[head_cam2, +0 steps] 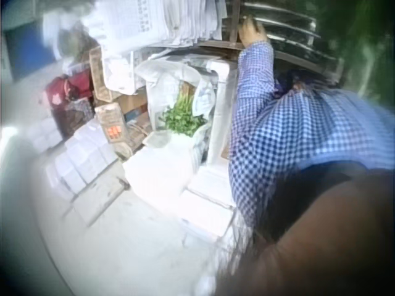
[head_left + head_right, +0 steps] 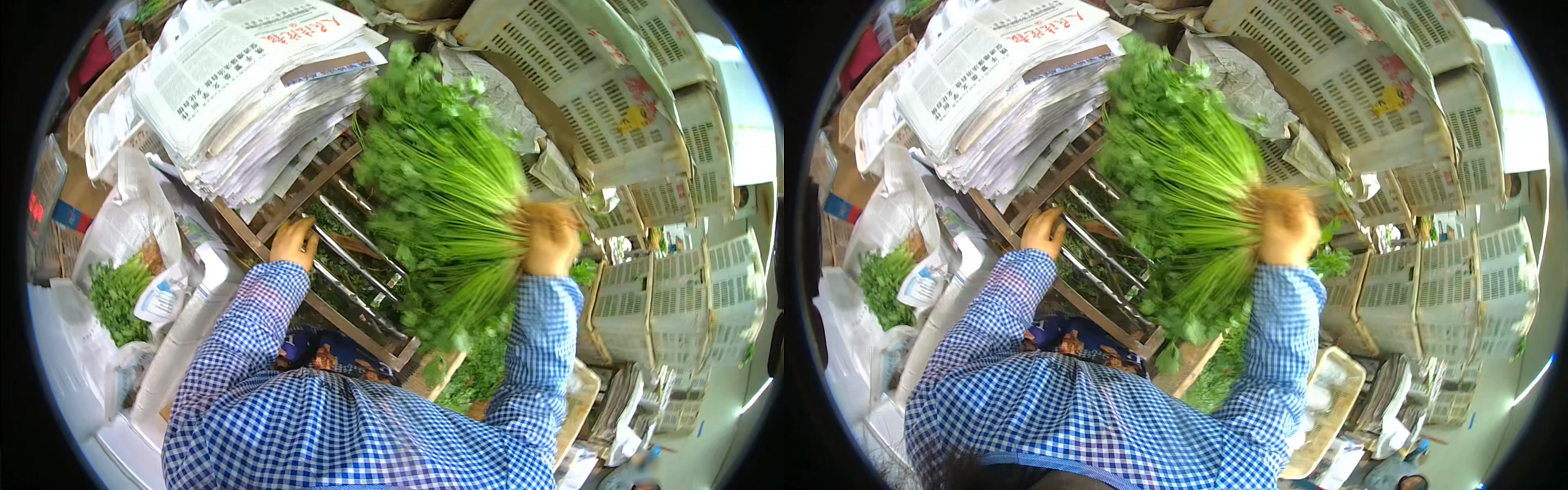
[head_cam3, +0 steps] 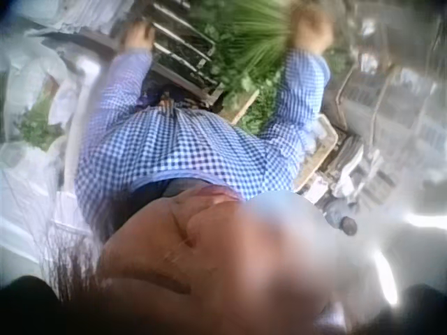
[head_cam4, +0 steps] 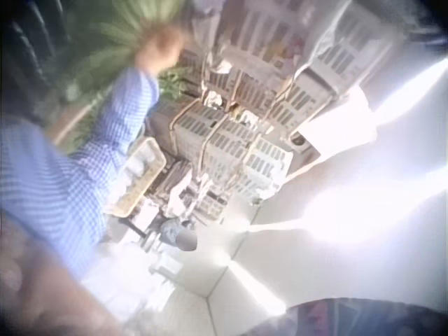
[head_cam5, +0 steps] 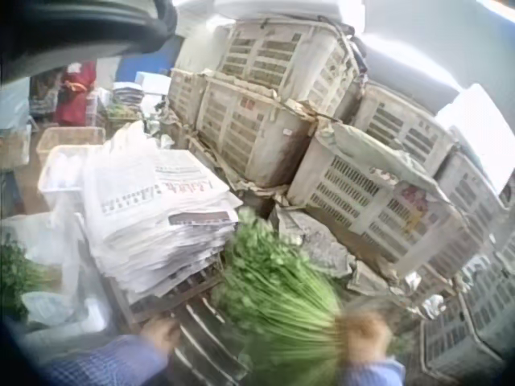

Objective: The person sorts bunches of cilantro on a wooden rack, shakes off excess dirt, and places them into a cardboard box lined with newspaper. They then take more cilantro from a large basket and repeat the process, occasionally adjusting the newspaper lining.

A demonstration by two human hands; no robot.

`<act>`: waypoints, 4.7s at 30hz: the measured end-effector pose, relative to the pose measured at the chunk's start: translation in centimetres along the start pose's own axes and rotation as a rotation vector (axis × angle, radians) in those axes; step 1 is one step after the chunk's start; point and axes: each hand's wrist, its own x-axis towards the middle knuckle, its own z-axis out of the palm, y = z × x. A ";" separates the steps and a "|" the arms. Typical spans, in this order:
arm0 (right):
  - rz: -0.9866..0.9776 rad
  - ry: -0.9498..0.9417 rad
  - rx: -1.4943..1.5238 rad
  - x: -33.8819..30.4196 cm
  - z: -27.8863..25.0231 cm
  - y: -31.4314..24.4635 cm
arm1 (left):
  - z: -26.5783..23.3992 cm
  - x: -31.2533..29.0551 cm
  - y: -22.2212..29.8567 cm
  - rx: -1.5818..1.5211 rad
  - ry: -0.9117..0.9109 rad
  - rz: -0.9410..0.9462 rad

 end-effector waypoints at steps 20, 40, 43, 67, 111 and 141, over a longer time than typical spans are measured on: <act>-0.211 -0.116 -0.095 -20.0 -11.6 -22.2 | -13.4 -4.6 3.5 -0.928 0.261 0.154; 0.180 -0.542 0.689 -13.5 4.2 -17.6 | -5.3 1.9 8.1 -1.170 -1.310 -0.012; 0.648 -0.734 0.753 -8.8 10.1 -13.9 | -5.8 7.3 4.1 -1.220 -1.079 -0.344; 0.724 -0.229 0.558 -9.2 15.7 5.8 | -3.0 2.8 7.7 -0.065 -0.775 -0.043; 0.799 -0.627 0.858 -22.7 11.0 -9.9 | -5.4 -1.9 9.8 -0.452 -0.613 -0.415; 0.649 -0.863 1.838 -28.4 24.1 7.0 | -0.4 -1.3 5.9 -0.641 -0.666 -0.381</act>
